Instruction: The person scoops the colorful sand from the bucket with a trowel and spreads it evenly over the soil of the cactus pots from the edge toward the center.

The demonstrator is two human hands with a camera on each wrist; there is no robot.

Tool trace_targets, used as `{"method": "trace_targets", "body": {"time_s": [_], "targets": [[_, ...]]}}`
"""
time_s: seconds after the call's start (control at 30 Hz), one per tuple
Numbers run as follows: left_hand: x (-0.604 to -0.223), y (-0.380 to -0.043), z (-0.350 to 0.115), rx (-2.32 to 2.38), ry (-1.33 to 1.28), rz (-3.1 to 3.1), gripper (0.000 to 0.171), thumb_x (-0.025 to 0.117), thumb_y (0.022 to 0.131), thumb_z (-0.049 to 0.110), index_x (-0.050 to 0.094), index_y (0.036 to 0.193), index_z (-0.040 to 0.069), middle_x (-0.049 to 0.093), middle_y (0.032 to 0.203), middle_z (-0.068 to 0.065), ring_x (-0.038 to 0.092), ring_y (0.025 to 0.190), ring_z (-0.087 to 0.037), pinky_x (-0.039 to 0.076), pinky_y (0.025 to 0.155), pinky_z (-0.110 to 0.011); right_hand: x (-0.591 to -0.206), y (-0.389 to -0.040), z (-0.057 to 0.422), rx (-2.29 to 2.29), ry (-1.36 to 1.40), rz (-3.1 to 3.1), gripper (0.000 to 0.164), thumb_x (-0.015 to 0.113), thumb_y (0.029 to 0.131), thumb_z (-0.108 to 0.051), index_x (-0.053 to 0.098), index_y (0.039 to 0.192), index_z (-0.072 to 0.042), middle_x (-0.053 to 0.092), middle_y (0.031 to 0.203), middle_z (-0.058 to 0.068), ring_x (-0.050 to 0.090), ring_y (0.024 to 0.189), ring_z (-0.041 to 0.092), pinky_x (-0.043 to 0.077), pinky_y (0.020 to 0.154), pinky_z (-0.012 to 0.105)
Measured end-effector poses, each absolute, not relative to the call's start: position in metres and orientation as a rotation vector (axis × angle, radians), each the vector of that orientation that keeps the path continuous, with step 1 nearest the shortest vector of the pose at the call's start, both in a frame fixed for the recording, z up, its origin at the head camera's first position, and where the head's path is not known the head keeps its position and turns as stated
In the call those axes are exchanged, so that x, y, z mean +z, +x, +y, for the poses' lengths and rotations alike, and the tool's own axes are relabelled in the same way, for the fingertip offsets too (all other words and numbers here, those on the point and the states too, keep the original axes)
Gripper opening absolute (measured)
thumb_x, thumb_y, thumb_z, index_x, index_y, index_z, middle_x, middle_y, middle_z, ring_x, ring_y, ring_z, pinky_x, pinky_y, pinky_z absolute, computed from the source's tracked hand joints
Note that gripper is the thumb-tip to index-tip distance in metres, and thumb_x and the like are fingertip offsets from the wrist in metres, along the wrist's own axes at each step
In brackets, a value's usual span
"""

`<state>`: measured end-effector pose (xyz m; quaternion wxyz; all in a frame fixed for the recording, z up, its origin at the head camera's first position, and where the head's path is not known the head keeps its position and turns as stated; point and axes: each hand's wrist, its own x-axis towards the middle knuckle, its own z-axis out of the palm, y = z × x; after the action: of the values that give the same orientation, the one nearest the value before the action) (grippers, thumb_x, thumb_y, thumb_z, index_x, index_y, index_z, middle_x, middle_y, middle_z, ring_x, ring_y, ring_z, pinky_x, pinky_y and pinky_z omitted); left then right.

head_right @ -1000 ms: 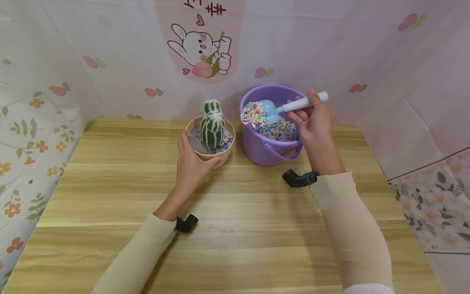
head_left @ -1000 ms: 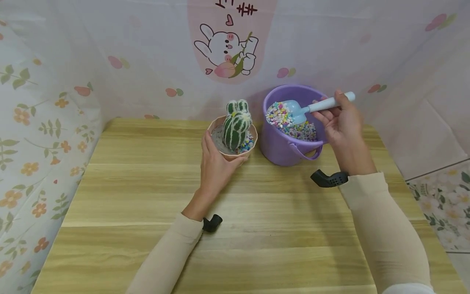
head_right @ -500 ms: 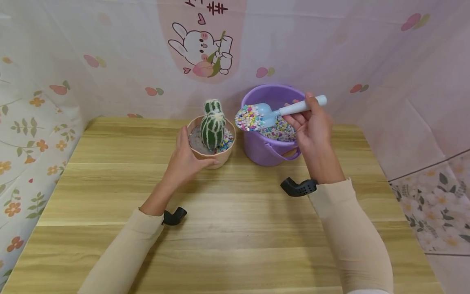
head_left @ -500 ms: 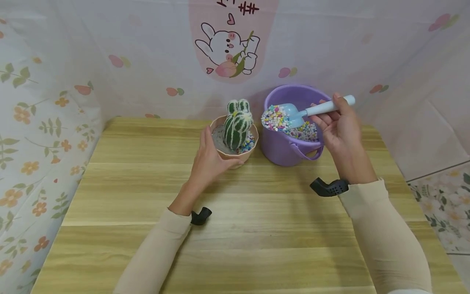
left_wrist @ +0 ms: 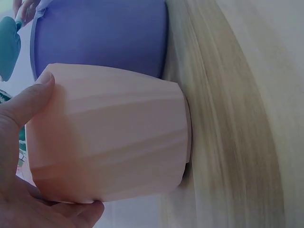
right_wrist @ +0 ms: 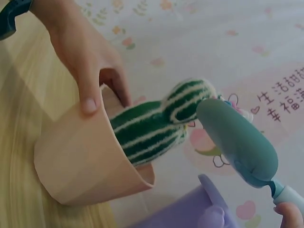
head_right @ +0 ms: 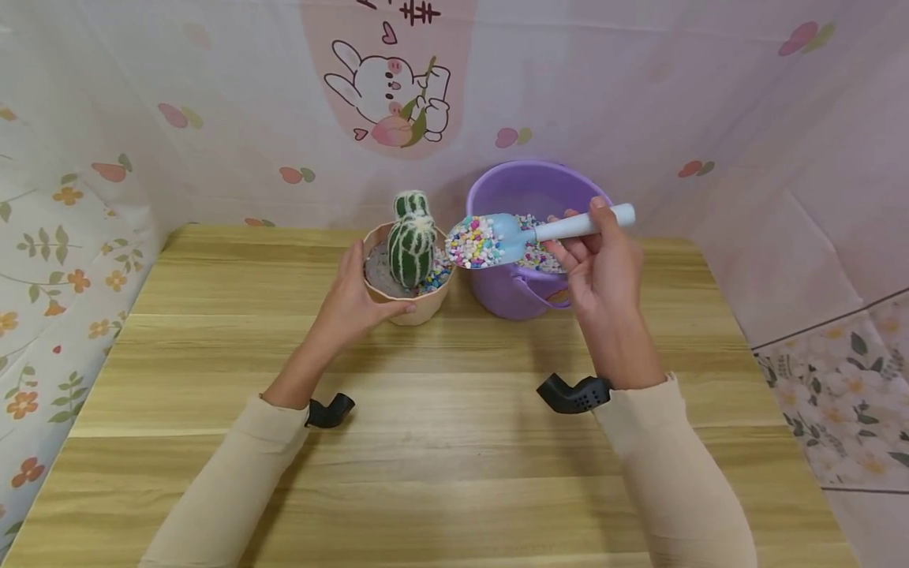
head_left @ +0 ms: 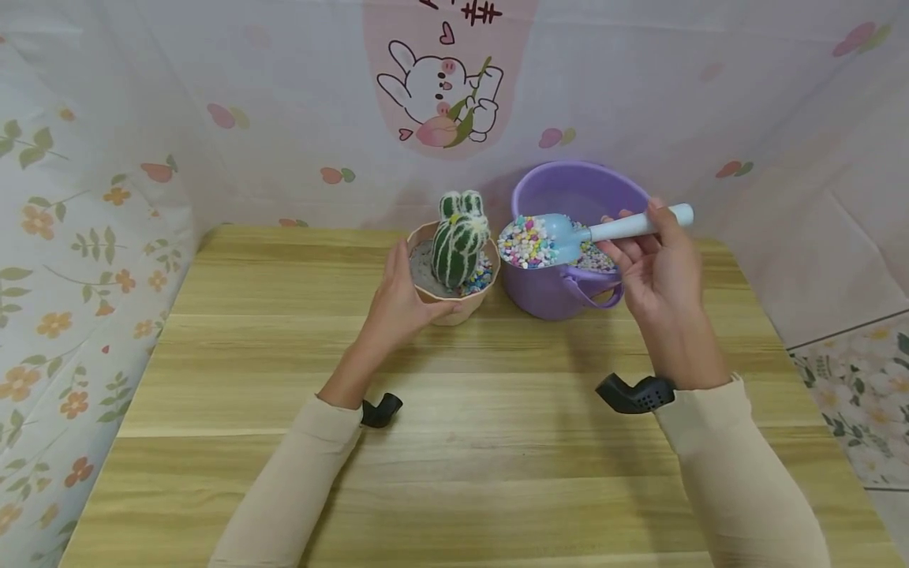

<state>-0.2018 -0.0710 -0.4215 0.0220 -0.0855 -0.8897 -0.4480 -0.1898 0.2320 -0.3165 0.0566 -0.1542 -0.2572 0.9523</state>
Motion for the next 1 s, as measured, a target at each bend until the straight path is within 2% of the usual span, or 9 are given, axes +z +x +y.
{"method": "trace_targets", "body": {"time_s": [0.3,0.5,0.7,0.83,1.0], "targets": [[-0.424,-0.198,-0.068,-1.381,-0.225,-2.706,0.124,0.088,0.066,0.045,0.012,0.154,0.003,0.022,0.155,-0.016,0.036,0.136,-0.037,0.038,0.106,-0.053,-0.323,-0.178,0.220,2.859,-0.476,-0.735,0.037,0.069,0.089,-0.003,0.051,0.121,-0.006,0.061,0.089,0.022,0.068,0.093,0.043,0.053,0.074,0.053],[-0.424,-0.194,-0.065,-1.401,-0.174,-2.697,0.125,0.088,0.065,0.046,0.011,0.155,0.004,0.020,0.157,-0.015,0.035,0.137,-0.038,0.038,0.106,-0.055,-0.324,-0.175,0.214,2.811,-0.458,-0.772,0.034,0.071,0.087,-0.005,0.051,0.114,-0.002,0.062,0.086,0.021,0.070,0.086,0.040,0.056,0.070,0.050],[-0.425,-0.190,-0.059,-1.359,-0.142,-2.645,0.122,0.088,0.066,0.045,0.014,0.153,0.003,0.025,0.153,-0.015,0.042,0.131,-0.038,0.042,0.102,-0.054,-0.327,-0.170,0.208,2.750,-0.469,-0.795,0.038,0.073,0.086,-0.006,0.052,0.117,-0.001,0.063,0.084,0.020,0.071,0.076,0.034,0.055,0.070,0.050],[-0.427,-0.186,-0.054,-1.318,-0.122,-2.591,0.122,0.089,0.065,0.046,0.017,0.152,0.000,0.027,0.151,-0.018,0.042,0.131,-0.036,0.042,0.103,-0.051,-0.331,-0.167,0.205,2.724,-0.479,-0.803,0.040,0.073,0.086,-0.007,0.052,0.119,-0.001,0.062,0.085,0.019,0.071,0.079,0.033,0.054,0.074,0.050],[-0.429,-0.182,-0.048,-1.296,-0.071,-2.550,0.122,0.088,0.065,0.048,0.017,0.152,0.000,0.028,0.150,-0.020,0.043,0.130,-0.036,0.045,0.101,-0.050,-0.336,-0.165,0.201,2.716,-0.493,-0.779,0.032,0.072,0.087,-0.006,0.055,0.113,0.000,0.065,0.080,0.019,0.071,0.074,0.032,0.055,0.070,0.051]]}}
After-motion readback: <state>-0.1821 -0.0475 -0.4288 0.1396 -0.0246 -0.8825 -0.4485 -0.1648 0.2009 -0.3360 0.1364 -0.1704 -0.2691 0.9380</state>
